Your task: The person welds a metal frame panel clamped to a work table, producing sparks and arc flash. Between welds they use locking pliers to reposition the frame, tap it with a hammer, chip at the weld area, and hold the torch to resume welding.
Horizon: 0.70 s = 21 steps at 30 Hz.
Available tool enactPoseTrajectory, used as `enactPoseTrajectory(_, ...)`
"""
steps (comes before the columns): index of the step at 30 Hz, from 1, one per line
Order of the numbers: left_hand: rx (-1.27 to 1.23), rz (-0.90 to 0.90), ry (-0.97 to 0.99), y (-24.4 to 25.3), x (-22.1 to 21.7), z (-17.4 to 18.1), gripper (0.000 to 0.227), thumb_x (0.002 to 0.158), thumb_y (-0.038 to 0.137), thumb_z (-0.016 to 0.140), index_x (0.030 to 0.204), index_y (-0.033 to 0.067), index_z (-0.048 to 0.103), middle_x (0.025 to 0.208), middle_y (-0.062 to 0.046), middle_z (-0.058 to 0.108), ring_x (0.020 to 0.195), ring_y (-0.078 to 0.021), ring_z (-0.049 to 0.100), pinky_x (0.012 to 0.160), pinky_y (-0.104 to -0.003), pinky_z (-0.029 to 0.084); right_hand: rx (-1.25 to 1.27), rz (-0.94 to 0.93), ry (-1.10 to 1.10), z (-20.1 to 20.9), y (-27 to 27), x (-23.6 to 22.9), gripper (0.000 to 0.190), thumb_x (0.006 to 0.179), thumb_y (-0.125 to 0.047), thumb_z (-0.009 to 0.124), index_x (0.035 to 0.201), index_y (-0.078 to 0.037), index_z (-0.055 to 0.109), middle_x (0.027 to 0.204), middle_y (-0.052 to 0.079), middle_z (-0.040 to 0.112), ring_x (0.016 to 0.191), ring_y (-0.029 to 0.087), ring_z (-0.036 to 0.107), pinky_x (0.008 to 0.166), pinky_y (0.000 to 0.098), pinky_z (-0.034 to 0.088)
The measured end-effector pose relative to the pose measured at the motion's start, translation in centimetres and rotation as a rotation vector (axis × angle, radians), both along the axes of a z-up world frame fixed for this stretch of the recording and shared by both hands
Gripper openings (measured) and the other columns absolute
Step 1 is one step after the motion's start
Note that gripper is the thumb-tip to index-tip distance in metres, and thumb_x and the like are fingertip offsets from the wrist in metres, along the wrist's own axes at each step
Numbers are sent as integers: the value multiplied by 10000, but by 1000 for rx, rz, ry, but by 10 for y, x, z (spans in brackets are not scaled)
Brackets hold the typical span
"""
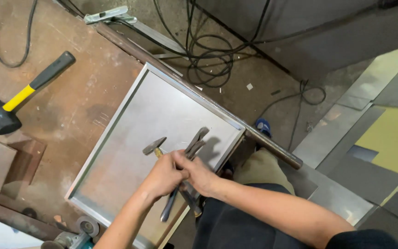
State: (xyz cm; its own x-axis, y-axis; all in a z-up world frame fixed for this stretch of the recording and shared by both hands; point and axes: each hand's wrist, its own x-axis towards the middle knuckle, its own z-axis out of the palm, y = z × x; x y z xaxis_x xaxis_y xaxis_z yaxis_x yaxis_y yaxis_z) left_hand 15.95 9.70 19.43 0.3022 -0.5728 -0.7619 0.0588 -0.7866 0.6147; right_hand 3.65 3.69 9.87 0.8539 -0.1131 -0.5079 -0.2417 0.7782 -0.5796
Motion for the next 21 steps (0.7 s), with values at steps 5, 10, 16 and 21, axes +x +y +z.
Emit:
enactPoseTrajectory(5,69,-68,9,-14,-22,-11,1295,685,536,864,1563,-92,149,1417,-327,516,1348,-325,557,1068,-364,484,375,-214,480,20,-41,-22,457,861,-524,656,1122,-150,626,943,83,678,832,199,634,731,323,505)
enactPoseTrajectory(10,125,3,273,-18,-31,-61,1439,678,795,697,1562,-118,22,1531,-299,476,1425,-328,502,1149,-359,388,529,-270,460,-4,-57,-34,317,836,-341,623,900,-31,628,839,118,634,762,250,617,791,445,575)
enactPoseTrajectory(16,187,58,315,-38,-38,-28,1299,700,805,624,1605,-6,163,1491,-272,541,1317,-330,604,1012,-403,519,558,-292,568,0,-86,-32,284,797,-344,598,761,-68,538,711,107,539,677,295,536,756,602,509)
enactPoseTrajectory(21,108,105,422,-55,-39,7,1117,738,826,551,1523,38,449,1335,-328,585,917,-344,621,656,-412,505,630,-336,744,39,-106,-30,315,825,-351,569,884,-42,595,822,131,627,824,297,615,833,587,479)
